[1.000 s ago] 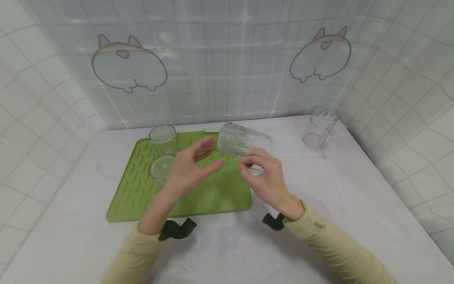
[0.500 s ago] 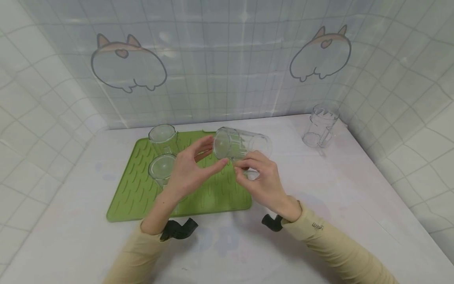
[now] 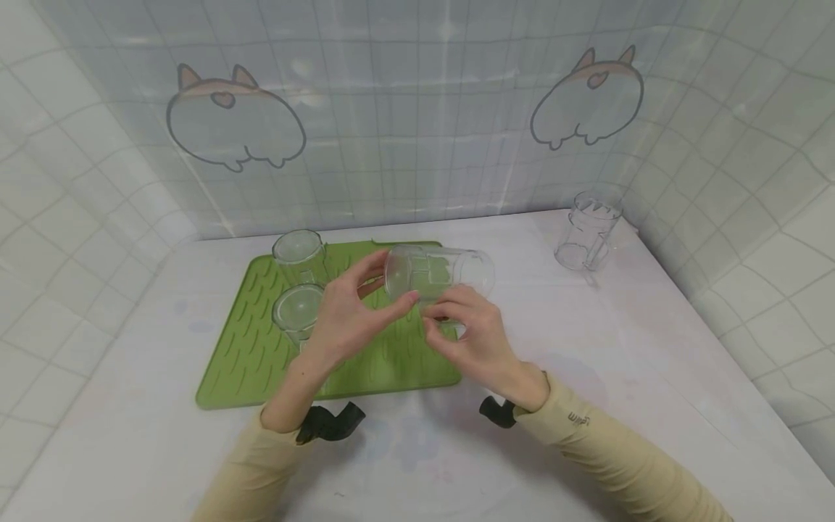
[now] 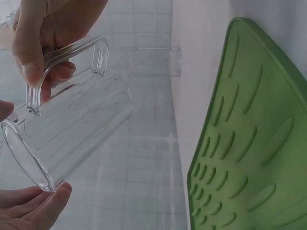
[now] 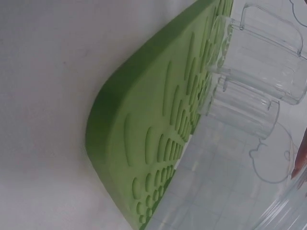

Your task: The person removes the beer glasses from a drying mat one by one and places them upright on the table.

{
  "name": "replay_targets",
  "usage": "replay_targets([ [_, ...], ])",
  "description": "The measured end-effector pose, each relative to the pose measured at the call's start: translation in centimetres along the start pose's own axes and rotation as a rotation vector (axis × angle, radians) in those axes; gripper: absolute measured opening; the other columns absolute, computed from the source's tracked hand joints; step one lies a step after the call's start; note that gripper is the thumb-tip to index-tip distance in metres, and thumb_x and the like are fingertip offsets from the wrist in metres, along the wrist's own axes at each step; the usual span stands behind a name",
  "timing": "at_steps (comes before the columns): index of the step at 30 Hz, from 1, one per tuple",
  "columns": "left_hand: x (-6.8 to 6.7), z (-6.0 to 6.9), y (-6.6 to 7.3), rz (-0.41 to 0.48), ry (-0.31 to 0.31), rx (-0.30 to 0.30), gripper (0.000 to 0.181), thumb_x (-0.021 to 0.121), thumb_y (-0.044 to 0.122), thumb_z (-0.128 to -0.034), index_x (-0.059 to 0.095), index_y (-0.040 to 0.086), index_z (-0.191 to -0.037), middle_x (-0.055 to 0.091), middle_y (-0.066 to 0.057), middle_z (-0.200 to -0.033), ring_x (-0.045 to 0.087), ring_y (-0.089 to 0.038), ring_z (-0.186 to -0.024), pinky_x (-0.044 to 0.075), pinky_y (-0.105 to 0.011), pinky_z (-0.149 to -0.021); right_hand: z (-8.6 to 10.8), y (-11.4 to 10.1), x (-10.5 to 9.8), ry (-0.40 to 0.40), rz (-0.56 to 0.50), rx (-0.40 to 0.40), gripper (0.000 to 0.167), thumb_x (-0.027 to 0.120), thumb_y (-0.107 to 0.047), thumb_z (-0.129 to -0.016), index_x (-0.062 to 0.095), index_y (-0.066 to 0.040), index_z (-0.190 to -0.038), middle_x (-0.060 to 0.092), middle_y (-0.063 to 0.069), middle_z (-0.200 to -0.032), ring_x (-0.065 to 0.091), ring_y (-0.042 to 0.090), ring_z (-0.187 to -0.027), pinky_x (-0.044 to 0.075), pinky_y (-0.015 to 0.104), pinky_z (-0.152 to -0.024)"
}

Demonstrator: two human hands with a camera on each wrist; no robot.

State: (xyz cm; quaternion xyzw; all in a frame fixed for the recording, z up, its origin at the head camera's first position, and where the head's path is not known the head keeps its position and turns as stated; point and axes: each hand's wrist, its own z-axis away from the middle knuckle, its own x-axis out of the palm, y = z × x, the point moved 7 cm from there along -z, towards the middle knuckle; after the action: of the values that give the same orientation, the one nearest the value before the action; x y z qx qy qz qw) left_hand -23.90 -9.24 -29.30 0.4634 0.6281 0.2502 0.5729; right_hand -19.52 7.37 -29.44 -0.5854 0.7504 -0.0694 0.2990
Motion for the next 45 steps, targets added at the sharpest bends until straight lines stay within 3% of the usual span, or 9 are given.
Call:
replay_targets([
  [9, 0.0, 0.1, -0.2, -0.017, -0.010, -0.029, 0.077, 0.081, 0.040, -0.0837, 0.047, 0.012, -0.147, 0.056, -0.009, -0.142, 0.056, -0.025, -0.129, 0.053, -0.037, -0.105, 0.1, -0.5, 0.5, -0.032, 0.047, -0.055, 0.011, 0.066, 0.007, -0.076, 0.073, 0.000, -0.079, 0.067, 0.004, -0.078, 0.061, 0.015, -0.073, 0.051, 0.022, -0.072],
  [19, 0.0, 0.1, -0.6, -0.044, -0.021, -0.047, 0.078, 0.081, 0.042, -0.0828, 0.047, 0.011, -0.147, 0.058, -0.009, -0.138, 0.059, -0.026, -0.126, 0.055, -0.036, -0.103, 0.3, -0.4, 0.7, -0.067, 0.063, -0.059, 0.013, 0.068, 0.009, -0.074, 0.072, -0.002, -0.078, 0.067, 0.002, -0.078, 0.060, 0.014, -0.075, 0.051, 0.023, -0.072],
  [30, -0.2, 0.1, -0.4, -0.014, 0.012, 0.005, 0.073, 0.083, 0.037, -0.0815, 0.053, 0.008, -0.141, 0.060, -0.009, -0.135, 0.057, -0.024, -0.126, 0.055, -0.041, -0.103, 0.4, -0.5, 0.8, -0.089, 0.061, -0.068, 0.011, 0.071, 0.007, -0.077, 0.072, -0.002, -0.082, 0.068, 0.003, -0.082, 0.062, 0.015, -0.078, 0.053, 0.026, -0.074],
  [38, -0.7, 0.0, -0.1, 0.008, 0.065, 0.071, 0.061, 0.084, 0.032, -0.0813, 0.060, 0.011, -0.133, 0.064, -0.005, -0.125, 0.058, -0.020, -0.121, 0.057, -0.035, -0.100, 0.2, -0.6, 0.6, -0.064, 0.068, -0.060, 0.009, 0.073, 0.004, -0.080, 0.072, -0.004, -0.084, 0.068, 0.003, -0.084, 0.062, 0.015, -0.080, 0.053, 0.024, -0.072],
  [45, -1.2, -0.1, -0.2, 0.032, 0.091, 0.070, 0.064, 0.085, 0.030, -0.0805, 0.059, 0.010, -0.135, 0.064, -0.006, -0.127, 0.058, -0.020, -0.121, 0.058, -0.033, -0.098, 0.2, -0.5, 0.4, -0.056, 0.061, -0.050, 0.005, 0.069, -0.005, -0.089, 0.073, -0.004, -0.087, 0.068, 0.002, -0.085, 0.061, 0.015, -0.081, 0.051, 0.021, -0.076],
])
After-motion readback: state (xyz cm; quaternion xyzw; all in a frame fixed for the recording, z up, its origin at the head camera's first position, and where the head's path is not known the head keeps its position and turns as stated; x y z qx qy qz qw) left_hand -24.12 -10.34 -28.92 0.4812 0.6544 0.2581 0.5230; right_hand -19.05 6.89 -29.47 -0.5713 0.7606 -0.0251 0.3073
